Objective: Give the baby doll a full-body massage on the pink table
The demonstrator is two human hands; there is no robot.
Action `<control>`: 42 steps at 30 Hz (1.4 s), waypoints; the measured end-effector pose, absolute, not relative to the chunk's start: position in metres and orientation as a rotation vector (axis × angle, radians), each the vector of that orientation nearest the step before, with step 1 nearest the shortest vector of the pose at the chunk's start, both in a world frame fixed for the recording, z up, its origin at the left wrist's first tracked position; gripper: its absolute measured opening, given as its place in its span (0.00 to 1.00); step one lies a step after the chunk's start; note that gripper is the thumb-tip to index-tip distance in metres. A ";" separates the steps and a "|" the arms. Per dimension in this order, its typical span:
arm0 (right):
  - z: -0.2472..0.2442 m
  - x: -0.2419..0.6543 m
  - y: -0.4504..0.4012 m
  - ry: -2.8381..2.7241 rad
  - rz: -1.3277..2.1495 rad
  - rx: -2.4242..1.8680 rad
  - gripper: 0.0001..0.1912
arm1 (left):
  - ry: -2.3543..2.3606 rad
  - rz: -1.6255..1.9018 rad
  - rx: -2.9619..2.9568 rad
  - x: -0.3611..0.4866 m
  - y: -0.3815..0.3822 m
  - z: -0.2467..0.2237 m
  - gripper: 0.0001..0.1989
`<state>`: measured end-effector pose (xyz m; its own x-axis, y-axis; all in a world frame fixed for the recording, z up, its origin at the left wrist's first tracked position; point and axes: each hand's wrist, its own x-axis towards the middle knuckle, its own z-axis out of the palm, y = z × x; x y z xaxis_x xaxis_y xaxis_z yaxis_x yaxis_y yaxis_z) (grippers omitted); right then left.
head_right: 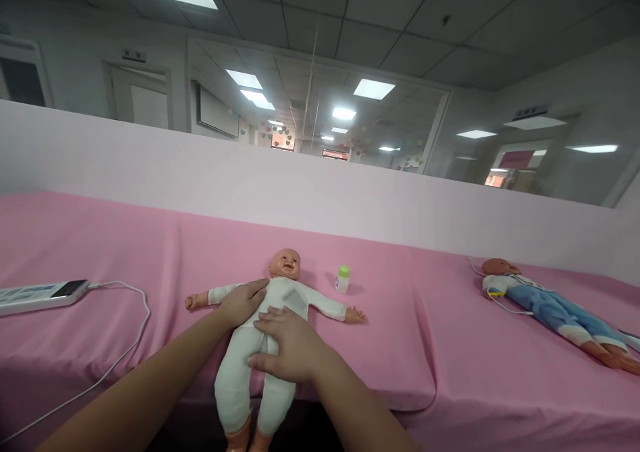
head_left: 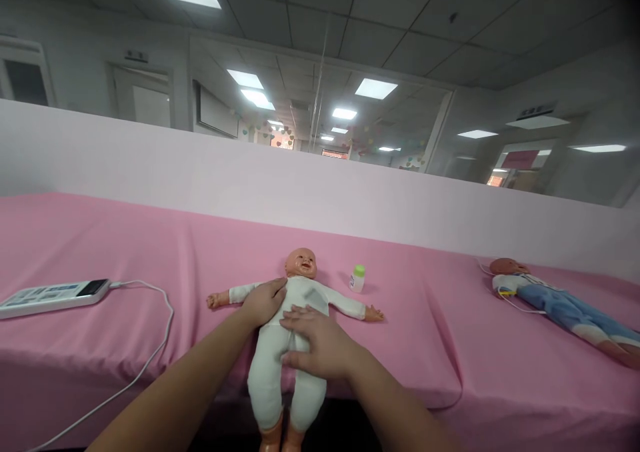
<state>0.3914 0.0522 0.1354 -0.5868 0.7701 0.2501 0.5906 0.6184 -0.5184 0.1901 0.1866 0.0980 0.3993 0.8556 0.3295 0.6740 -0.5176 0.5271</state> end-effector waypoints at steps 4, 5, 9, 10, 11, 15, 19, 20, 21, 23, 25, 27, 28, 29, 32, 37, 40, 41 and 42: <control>0.136 0.404 0.095 -2.486 0.553 -1.234 0.47 | 1.341 0.789 2.351 0.190 0.188 0.097 0.33; 0.136 0.409 0.105 -2.477 0.558 -1.275 0.48 | 1.346 0.784 2.352 0.189 0.189 0.096 0.33; 0.125 0.426 0.134 -2.309 0.574 -1.420 0.48 | 1.338 0.804 2.340 0.189 0.190 0.094 0.33; 0.121 0.429 0.137 -2.246 0.578 -1.433 0.46 | 1.332 0.812 2.333 0.188 0.190 0.093 0.33; 0.117 0.432 0.139 -2.187 0.578 -1.436 0.44 | 1.327 0.819 2.327 0.188 0.190 0.092 0.32; 0.108 0.439 0.141 -2.057 0.509 -1.469 0.33 | 1.333 0.823 2.314 0.188 0.190 0.092 0.32; 0.107 0.445 0.140 -2.018 0.453 -1.543 0.27 | 1.358 0.811 2.302 0.187 0.188 0.096 0.33; 0.107 0.446 0.140 -2.007 0.449 -1.550 0.26 | 1.356 0.809 2.300 0.186 0.187 0.098 0.33; 0.106 0.446 0.140 -1.993 0.444 -1.555 0.26 | 1.351 0.809 2.302 0.185 0.184 0.099 0.33; 0.106 0.447 0.140 -1.970 0.441 -1.554 0.26 | 1.339 0.811 2.310 0.182 0.178 0.101 0.33; 0.106 0.446 0.139 -1.953 0.443 -1.556 0.27 | 1.328 0.817 2.310 0.179 0.169 0.103 0.33; 0.107 0.445 0.138 -1.938 0.443 -1.568 0.27 | 1.317 0.814 2.290 0.177 0.158 0.105 0.33; 0.107 0.445 0.138 -1.935 0.442 -1.575 0.27 | 1.306 0.808 2.280 0.177 0.153 0.107 0.33; 0.108 0.444 0.138 -1.933 0.441 -1.579 0.27 | 1.290 0.802 2.276 0.177 0.148 0.110 0.33; 0.109 0.444 0.137 -1.938 0.443 -1.566 0.26 | 1.237 0.756 2.329 0.181 0.131 0.122 0.30; 0.109 0.444 0.136 -1.933 0.448 -1.559 0.25 | 1.073 0.589 2.522 0.197 0.101 0.138 0.27; 0.108 0.444 0.136 -1.918 0.446 -1.580 0.25 | 0.984 0.554 2.554 0.208 0.098 0.137 0.27; 0.107 0.444 0.137 -1.916 0.444 -1.590 0.26 | 0.977 0.559 2.554 0.211 0.102 0.136 0.27; 0.106 0.444 0.137 -1.916 0.440 -1.598 0.26 | 0.974 0.568 2.555 0.214 0.107 0.135 0.27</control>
<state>0.4440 0.1373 0.1064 -0.0963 0.9678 0.2326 0.7691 0.2206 -0.5998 0.2139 0.1072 0.1349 0.6838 0.6884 0.2419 0.5494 -0.7039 0.4501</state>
